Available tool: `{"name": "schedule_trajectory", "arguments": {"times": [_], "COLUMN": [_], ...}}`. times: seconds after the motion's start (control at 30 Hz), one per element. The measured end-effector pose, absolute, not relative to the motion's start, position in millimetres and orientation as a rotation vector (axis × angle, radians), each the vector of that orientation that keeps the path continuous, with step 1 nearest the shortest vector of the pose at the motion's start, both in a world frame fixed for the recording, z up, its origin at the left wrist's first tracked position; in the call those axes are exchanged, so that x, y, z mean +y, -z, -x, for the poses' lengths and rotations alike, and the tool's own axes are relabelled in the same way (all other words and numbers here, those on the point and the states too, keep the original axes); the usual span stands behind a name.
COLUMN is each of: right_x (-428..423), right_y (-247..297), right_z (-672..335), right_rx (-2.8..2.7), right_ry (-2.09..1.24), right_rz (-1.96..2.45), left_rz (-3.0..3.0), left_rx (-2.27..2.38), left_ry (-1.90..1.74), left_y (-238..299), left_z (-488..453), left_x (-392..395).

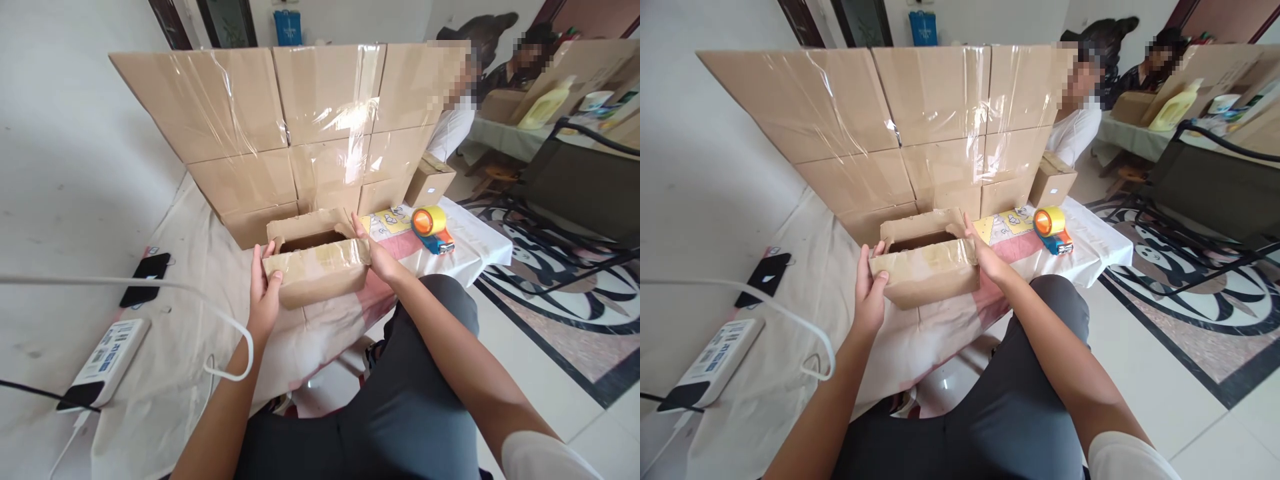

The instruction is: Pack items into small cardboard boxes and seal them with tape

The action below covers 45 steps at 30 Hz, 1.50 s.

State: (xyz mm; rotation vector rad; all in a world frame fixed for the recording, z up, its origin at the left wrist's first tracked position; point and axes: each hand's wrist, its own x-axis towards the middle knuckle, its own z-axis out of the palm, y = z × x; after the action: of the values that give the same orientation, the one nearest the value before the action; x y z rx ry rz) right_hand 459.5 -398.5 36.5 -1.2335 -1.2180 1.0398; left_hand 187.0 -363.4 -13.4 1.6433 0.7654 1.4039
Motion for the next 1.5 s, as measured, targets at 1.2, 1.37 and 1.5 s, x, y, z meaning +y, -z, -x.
{"name": "schedule_trajectory", "arguments": {"times": [1.2,1.37,1.5], "right_x": [-405.8,-407.0,-407.8], "right_y": [-53.5,-51.5,-53.2], "right_z": [-466.6,-473.5,-479.8], "right_rx": [-1.719,-1.6,-1.57], "right_ry": [-0.326,-0.326,-0.307], "right_rz": [1.386,1.314,1.312], "left_rz": [-2.894,-2.937,-2.989], "left_rx": [1.047,1.024,0.989], "left_ry": [-0.969,-1.005,-1.098], "left_y": [-38.0,-40.2,-42.1], "left_z": [-186.0,-185.5,-185.4], "left_x": [-371.6,-369.9,-370.6]}}
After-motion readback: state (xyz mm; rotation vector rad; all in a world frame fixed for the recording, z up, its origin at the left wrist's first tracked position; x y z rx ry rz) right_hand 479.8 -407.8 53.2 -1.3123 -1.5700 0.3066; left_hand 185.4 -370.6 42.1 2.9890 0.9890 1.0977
